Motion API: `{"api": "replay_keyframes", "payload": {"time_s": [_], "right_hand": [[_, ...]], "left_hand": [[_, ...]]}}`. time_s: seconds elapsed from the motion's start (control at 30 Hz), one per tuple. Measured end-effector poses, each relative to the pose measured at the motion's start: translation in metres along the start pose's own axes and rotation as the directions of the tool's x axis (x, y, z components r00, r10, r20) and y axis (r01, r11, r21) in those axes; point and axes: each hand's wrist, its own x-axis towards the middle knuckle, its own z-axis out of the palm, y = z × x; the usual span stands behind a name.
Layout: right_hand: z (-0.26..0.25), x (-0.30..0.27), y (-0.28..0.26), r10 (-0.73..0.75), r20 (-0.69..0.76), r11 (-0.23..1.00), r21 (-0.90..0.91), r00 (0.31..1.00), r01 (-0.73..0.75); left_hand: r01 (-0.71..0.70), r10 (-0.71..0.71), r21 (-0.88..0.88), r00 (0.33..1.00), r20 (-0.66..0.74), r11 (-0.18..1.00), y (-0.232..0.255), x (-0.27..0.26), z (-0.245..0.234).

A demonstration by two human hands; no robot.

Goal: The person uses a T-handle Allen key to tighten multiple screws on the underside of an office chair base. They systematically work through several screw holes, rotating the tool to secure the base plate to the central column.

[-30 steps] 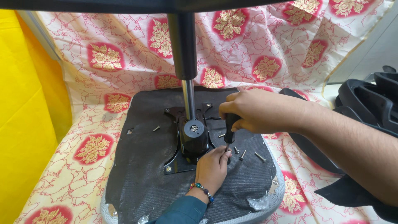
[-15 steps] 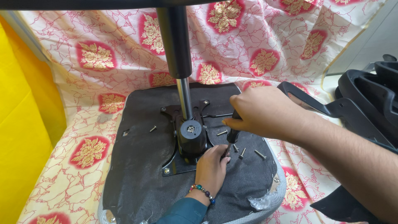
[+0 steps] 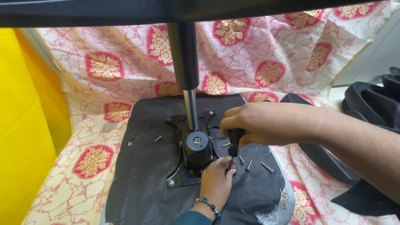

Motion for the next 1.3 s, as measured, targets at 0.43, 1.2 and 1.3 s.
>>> {"api": "replay_keyframes", "payload": {"time_s": [0.43, 1.2, 1.3], "right_hand": [[0.016, 0.008, -0.003, 0.185, -0.129, 0.975, -0.103, 0.974, -0.198], [-0.003, 0.007, 0.0, 0.103, 0.026, 0.979, -0.178, 0.994, -0.097], [-0.005, 0.011, -0.003, 0.194, 0.043, 0.969, -0.165, 0.98, -0.184]], "left_hand": [[0.017, -0.018, -0.072, 1.0, -0.016, 0.997, -0.001, 0.001, 0.001], [-0.005, -0.004, -0.123, 0.997, -0.074, 0.992, -0.004, 0.0, 0.003], [0.012, -0.019, -0.103, 0.998, -0.062, 0.995, -0.004, -0.001, 0.002]]}}
